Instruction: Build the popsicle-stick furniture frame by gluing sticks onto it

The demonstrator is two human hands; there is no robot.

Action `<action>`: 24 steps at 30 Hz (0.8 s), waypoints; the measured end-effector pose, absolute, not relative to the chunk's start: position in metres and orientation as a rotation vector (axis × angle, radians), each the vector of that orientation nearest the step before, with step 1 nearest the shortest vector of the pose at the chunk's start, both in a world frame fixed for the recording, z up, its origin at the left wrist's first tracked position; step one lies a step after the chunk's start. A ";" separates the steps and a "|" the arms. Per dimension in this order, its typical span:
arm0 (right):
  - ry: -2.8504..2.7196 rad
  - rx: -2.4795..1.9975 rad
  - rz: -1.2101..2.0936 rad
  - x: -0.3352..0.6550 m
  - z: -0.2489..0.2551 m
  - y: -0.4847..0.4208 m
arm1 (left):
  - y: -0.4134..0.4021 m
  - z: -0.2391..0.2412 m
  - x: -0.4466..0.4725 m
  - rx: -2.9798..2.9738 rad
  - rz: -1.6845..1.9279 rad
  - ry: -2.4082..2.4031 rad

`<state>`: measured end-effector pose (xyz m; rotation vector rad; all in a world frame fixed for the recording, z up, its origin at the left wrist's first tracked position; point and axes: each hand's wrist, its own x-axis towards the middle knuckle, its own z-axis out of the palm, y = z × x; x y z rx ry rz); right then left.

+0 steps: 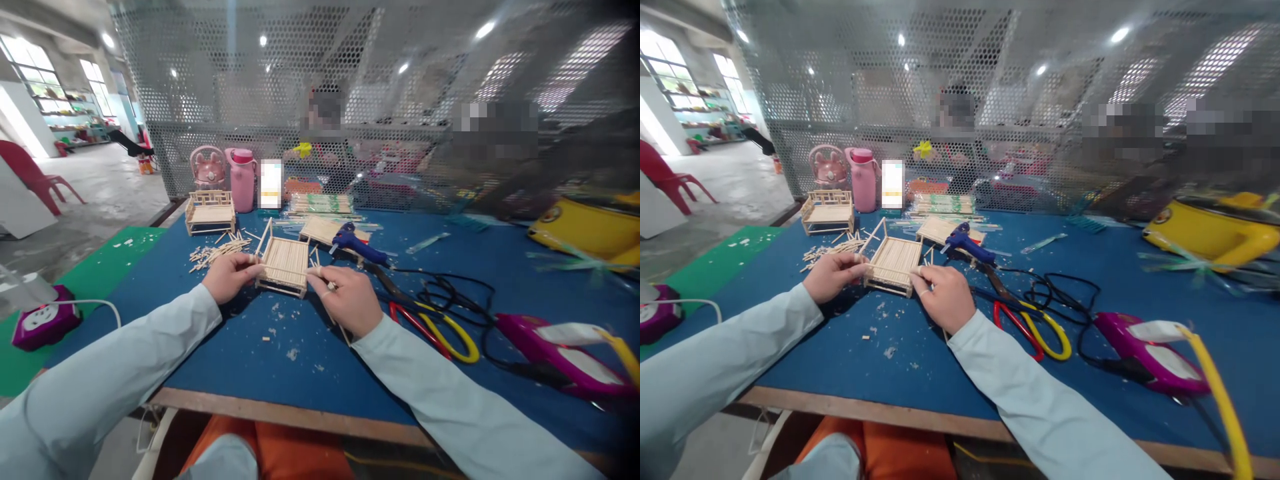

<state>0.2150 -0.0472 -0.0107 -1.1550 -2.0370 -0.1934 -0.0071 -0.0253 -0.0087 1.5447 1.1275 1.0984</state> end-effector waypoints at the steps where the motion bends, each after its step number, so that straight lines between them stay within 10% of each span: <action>1: -2.037 -1.155 -0.197 0.215 -0.011 -0.047 | -0.025 -0.010 -0.007 1.530 1.095 1.120; 24: -2.058 -1.193 -0.197 0.214 -0.009 -0.047 | -0.025 -0.010 -0.007 1.603 1.092 1.143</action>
